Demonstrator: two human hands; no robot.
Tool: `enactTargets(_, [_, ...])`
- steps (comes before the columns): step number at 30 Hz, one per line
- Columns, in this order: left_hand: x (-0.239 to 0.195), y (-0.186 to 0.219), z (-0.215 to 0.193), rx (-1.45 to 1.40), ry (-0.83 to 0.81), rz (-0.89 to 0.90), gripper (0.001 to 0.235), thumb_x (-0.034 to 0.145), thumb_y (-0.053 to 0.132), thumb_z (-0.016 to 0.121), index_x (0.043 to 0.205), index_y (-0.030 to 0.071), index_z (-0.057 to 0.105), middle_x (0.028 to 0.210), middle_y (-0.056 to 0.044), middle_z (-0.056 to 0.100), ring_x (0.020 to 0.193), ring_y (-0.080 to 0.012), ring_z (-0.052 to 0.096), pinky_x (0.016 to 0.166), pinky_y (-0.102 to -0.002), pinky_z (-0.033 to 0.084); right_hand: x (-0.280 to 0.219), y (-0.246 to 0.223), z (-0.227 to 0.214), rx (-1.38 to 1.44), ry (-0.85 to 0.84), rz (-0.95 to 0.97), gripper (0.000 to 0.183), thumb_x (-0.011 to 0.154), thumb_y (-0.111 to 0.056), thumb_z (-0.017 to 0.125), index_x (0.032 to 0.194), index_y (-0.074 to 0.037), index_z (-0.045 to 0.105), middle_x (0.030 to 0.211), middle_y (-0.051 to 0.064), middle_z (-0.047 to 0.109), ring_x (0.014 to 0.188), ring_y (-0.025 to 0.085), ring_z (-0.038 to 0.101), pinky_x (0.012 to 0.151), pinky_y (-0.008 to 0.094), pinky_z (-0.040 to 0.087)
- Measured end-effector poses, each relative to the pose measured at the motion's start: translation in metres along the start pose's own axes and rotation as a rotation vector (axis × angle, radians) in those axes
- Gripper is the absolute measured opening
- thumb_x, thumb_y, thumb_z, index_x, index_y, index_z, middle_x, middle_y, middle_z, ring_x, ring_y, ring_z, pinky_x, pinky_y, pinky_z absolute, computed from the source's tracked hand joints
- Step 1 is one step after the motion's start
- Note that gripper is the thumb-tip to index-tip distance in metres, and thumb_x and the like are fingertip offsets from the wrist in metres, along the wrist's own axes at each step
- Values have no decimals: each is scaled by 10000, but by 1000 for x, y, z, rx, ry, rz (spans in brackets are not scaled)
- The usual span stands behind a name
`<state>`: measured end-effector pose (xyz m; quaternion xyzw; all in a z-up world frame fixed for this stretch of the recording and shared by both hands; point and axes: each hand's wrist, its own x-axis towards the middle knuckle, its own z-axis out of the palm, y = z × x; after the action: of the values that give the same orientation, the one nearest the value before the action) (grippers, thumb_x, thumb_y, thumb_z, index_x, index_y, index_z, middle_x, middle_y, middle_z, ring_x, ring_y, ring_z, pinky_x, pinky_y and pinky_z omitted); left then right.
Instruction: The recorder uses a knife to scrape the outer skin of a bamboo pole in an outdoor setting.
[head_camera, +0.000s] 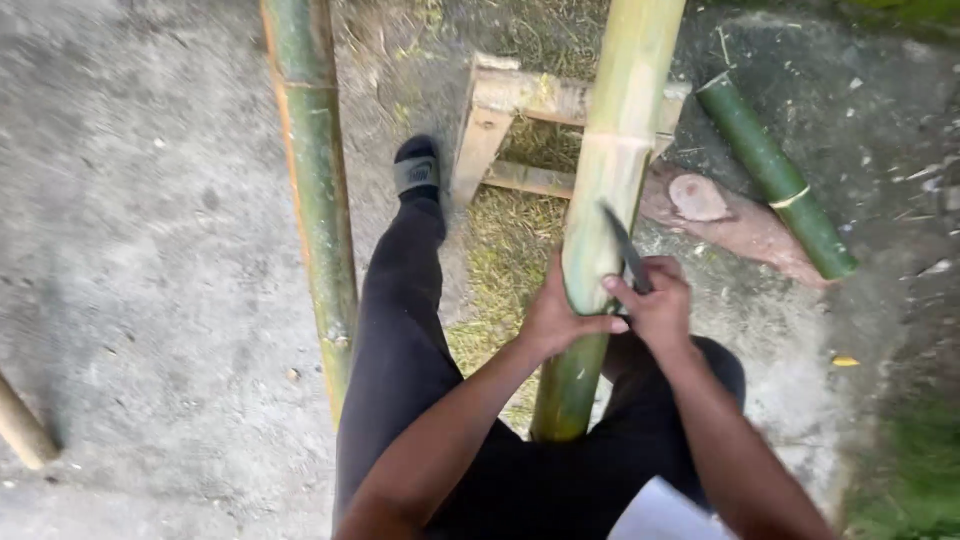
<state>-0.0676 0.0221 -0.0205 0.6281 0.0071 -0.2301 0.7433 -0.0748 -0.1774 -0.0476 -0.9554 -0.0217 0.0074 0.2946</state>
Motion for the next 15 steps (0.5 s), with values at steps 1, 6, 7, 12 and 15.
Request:
enactTargets(1, [-3, -1, 5, -16, 5, 0, 1286, 668, 259, 950, 1598, -14, 105, 1478, -272, 456, 1404, -358, 446, 1133, -461, 406, -5, -3, 2, -13, -10, -4, 513, 847, -421, 844, 677, 4, 613, 691, 126, 585, 623, 217, 549, 602, 376, 475])
enactTargets(6, [3, -17, 1, -82, 72, -69, 1120, 641, 216, 956, 1492, -77, 290, 1337, -192, 612, 1260, -283, 623, 1064, -377, 525, -11, -9, 33, 483, 12, 552, 411, 811, -331, 871, 755, 13, 653, 690, 20, 677, 617, 97, 587, 567, 287, 499])
enactTargets(7, [4, -17, 0, -73, 59, -75, 1120, 641, 216, 956, 1492, -77, 290, 1337, -192, 612, 1260, -283, 623, 1064, -377, 525, -14, -1, 39, 489, 22, 564, 411, 811, -331, 871, 755, 13, 653, 690, 20, 677, 617, 97, 587, 567, 287, 499])
enactTargets(12, [7, -26, -2, 6, 94, -202, 1028, 629, 231, 959, 1380, -62, 321, 1234, -183, 648, 1138, -252, 683, 964, -347, 575, -25, 34, 65, 993, -34, 729, 312, 850, -273, 851, 727, -63, 655, 706, -18, 632, 647, 72, 537, 614, 257, 457])
enactTargets(15, [4, -16, 2, 111, 70, -294, 996, 639, 302, 963, 1330, -76, 352, 1196, -202, 654, 1095, -262, 713, 918, -349, 611, -28, 51, 75, 1110, -54, 668, 365, 853, -253, 865, 667, -83, 601, 704, -14, 640, 654, 75, 548, 646, 266, 471])
